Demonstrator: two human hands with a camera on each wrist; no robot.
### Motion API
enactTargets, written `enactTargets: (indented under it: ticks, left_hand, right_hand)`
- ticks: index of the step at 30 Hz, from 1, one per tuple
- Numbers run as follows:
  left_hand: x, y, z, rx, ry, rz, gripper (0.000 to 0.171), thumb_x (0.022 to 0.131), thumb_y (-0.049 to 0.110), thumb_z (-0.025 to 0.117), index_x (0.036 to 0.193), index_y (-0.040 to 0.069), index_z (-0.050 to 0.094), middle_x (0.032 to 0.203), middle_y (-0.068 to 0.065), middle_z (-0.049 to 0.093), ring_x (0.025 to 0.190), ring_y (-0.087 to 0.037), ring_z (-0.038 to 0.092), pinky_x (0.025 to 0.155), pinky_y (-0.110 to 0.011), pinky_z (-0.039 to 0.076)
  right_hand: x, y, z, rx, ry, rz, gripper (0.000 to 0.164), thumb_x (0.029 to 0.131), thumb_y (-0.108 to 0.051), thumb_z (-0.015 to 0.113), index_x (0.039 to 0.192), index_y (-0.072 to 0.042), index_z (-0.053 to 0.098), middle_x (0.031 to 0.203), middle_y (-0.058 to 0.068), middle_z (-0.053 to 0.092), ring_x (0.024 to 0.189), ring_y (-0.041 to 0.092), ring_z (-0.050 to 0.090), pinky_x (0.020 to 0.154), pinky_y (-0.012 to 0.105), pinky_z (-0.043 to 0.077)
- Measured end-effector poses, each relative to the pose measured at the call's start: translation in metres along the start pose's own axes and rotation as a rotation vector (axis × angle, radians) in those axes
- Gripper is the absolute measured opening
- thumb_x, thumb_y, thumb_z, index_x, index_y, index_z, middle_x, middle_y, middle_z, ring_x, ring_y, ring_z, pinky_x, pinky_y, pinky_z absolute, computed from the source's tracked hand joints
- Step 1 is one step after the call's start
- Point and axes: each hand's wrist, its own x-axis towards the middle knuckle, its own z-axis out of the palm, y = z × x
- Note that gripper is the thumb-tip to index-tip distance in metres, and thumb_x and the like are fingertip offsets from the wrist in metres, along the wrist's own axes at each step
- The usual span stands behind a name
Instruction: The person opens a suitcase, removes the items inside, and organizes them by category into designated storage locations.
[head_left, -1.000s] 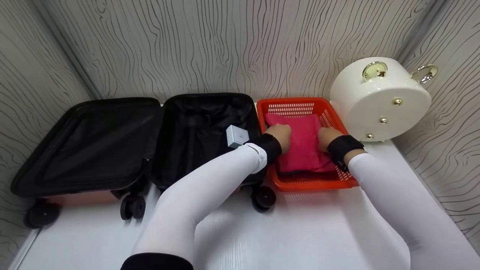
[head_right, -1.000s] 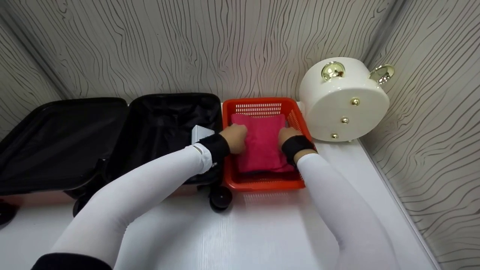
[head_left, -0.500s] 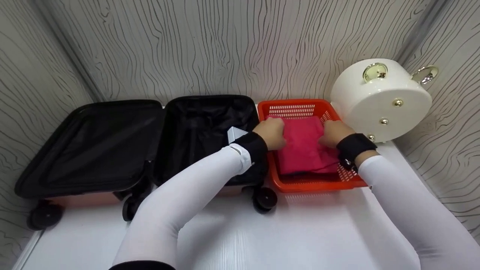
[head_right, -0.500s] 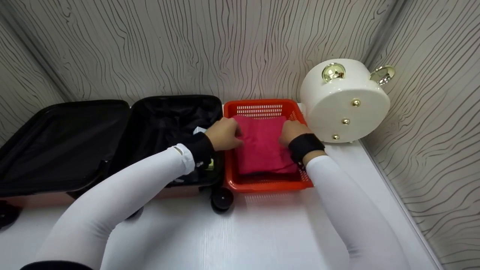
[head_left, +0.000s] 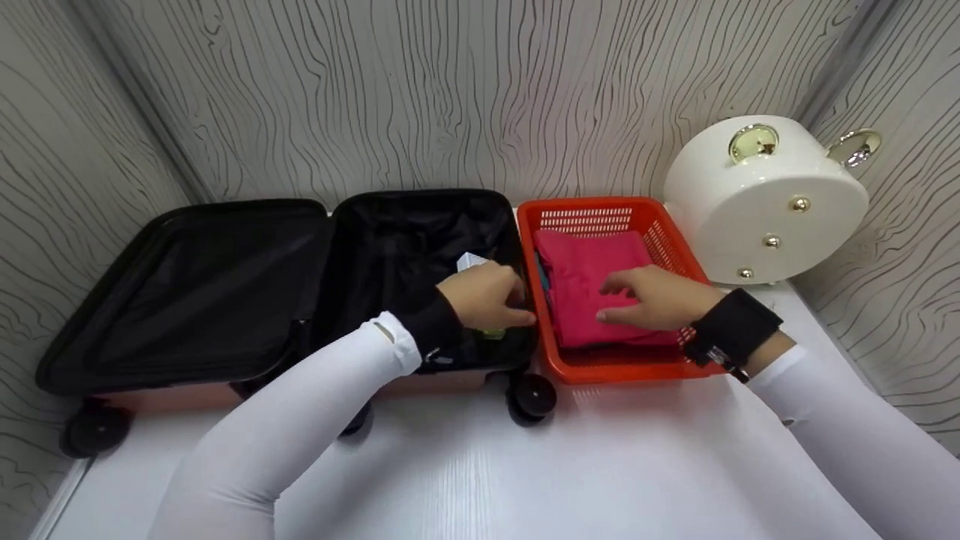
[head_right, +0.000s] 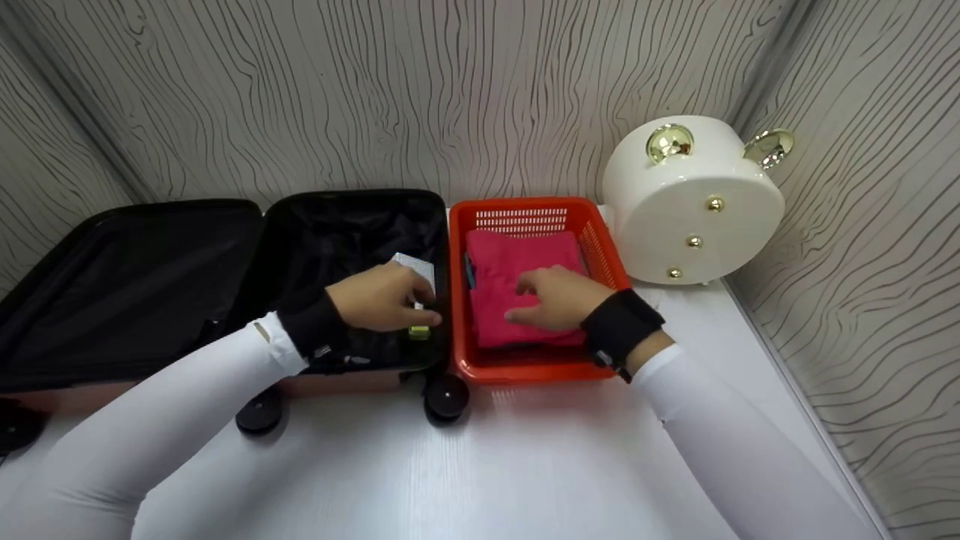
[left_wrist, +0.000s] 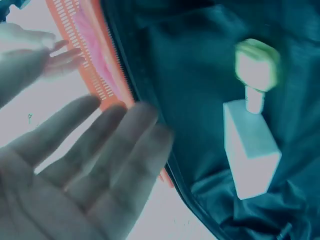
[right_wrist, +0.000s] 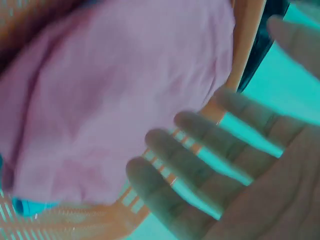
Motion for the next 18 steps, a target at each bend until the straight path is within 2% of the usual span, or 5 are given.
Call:
enactTargets:
  ticks: [3,5,8,13,18]
  left_hand:
    - [-0.017,-0.007,0.005,0.023,-0.062,0.014,0.035,0.102,0.044,0.075,0.098,0.009,0.08,0.077,0.003,0.066,0.069,-0.013,0.055,0.067,-0.032,0.046]
    - [-0.027,-0.011,0.008,0.028,-0.072,0.029,0.036,0.101,0.046,0.077,0.103,0.01,0.082,0.082,0.004,0.068,0.072,-0.012,0.056,0.07,-0.031,0.048]
    - [-0.041,-0.014,0.013,0.019,-0.084,0.055,0.036,0.1,0.045,0.078,0.096,0.009,0.081,0.075,0.007,0.064,0.068,-0.01,0.053,0.067,-0.03,0.045]
    - [-0.059,-0.017,0.022,0.031,-0.073,0.09,0.023,0.099,0.032,0.078,0.091,0.011,0.08,0.072,0.01,0.06,0.063,-0.009,0.05,0.062,-0.029,0.042]
    - [-0.07,-0.022,0.033,0.055,-0.011,0.122,0.015,0.095,0.021,0.078,0.083,0.012,0.078,0.067,0.009,0.056,0.059,-0.009,0.048,0.059,-0.029,0.041]
  right_hand:
    - [-0.014,-0.014,0.01,0.012,-0.056,-0.062,0.059,0.102,-0.048,0.073,0.143,-0.005,0.067,0.137,0.017,0.073,0.126,0.041,0.069,0.107,0.061,0.056]
    - [-0.023,-0.022,0.017,0.008,-0.075,-0.104,0.061,0.101,-0.053,0.073,0.142,-0.008,0.068,0.136,0.012,0.073,0.125,0.037,0.068,0.106,0.06,0.057]
    - [-0.034,-0.028,0.026,-0.009,-0.096,-0.158,0.06,0.098,-0.052,0.077,0.142,-0.012,0.069,0.134,0.007,0.072,0.123,0.03,0.066,0.105,0.057,0.057]
    - [-0.048,-0.034,0.041,-0.072,-0.112,-0.207,0.049,0.098,-0.032,0.08,0.142,-0.014,0.068,0.131,0.001,0.071,0.118,0.022,0.065,0.105,0.055,0.058]
    - [-0.053,-0.04,0.056,-0.116,-0.057,-0.26,0.043,0.101,-0.007,0.07,0.144,-0.01,0.066,0.129,0.002,0.073,0.115,0.022,0.069,0.104,0.054,0.06]
